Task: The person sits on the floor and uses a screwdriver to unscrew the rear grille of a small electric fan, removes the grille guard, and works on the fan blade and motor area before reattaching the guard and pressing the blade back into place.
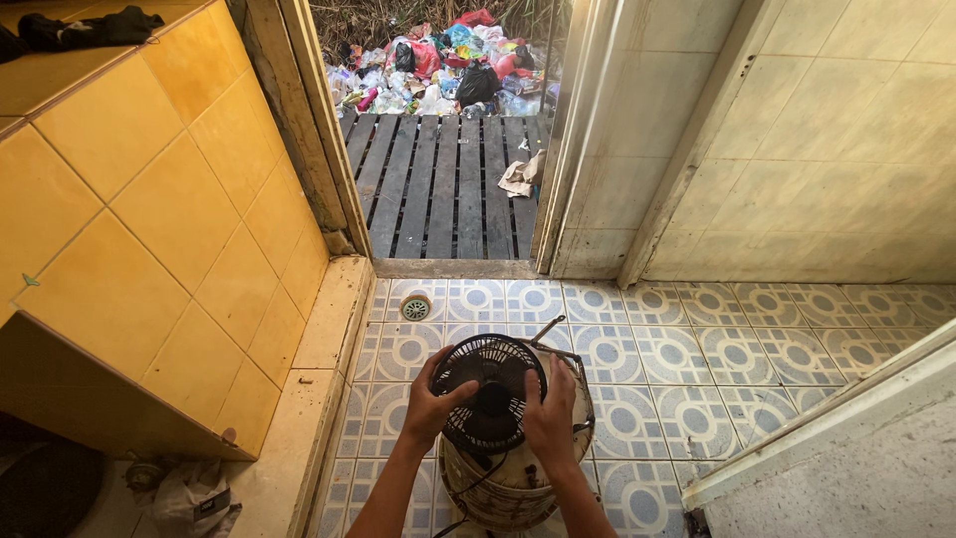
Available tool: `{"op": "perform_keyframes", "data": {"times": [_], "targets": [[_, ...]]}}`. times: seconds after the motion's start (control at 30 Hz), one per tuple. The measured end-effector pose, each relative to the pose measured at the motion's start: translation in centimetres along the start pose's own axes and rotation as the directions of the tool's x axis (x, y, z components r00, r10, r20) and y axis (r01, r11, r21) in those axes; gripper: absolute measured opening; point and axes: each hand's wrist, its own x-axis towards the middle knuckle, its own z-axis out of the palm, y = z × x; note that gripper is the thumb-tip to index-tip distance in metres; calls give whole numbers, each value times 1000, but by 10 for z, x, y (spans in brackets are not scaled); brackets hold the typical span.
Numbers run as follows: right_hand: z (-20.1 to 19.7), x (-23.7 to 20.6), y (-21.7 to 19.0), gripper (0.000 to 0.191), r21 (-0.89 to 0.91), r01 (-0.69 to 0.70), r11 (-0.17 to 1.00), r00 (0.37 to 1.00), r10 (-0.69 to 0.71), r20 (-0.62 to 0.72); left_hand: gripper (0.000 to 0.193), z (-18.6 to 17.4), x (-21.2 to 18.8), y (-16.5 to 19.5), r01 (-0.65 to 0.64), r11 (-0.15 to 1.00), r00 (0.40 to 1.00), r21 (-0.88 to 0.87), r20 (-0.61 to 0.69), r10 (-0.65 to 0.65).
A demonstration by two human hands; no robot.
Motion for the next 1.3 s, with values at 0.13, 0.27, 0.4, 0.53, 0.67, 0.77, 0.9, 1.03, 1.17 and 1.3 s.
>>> {"op": "perform_keyframes", "data": {"times": [0.13,0.27,0.4,0.53,0.67,0.77,0.9,1.03,1.17,1.3], "targets": [[4,12,10,60,117,-142,983,988,135,69,81,-5,-5,-3,-4,994,1000,-107,-17,2],[7,12,2,62,177,-212,961,974,193,119,80,-2,-5,-2,22,979,997,-204,-71,-37],[2,13,-11,64,283,-256,924,962,214,172,73,2,-5,-1,-9,934,992,-358,-121,-37],[-5,10,-18,58,478,-250,842,966,186,178,76,3,-7,-2,-4,950,994,-313,-107,-31],[-12,10,-20,51,537,-167,827,981,86,172,85,-6,-3,3,15,999,999,-31,-45,-16],[-17,13,-20,49,562,-202,802,974,104,202,88,-10,0,9,0,995,1000,104,13,-2],[-22,17,-23,49,539,-196,819,973,92,213,91,-9,-2,20,-79,970,993,232,105,55],[-21,16,-23,50,458,-171,872,980,103,169,83,-5,-5,22,-79,976,995,201,77,65],[-18,12,-20,52,460,-196,866,977,133,166,76,-2,-7,15,-72,995,997,72,-18,73],[-13,-2,-22,48,523,-218,824,972,138,188,70,5,-10,4,-61,998,989,-21,-139,58]]}}
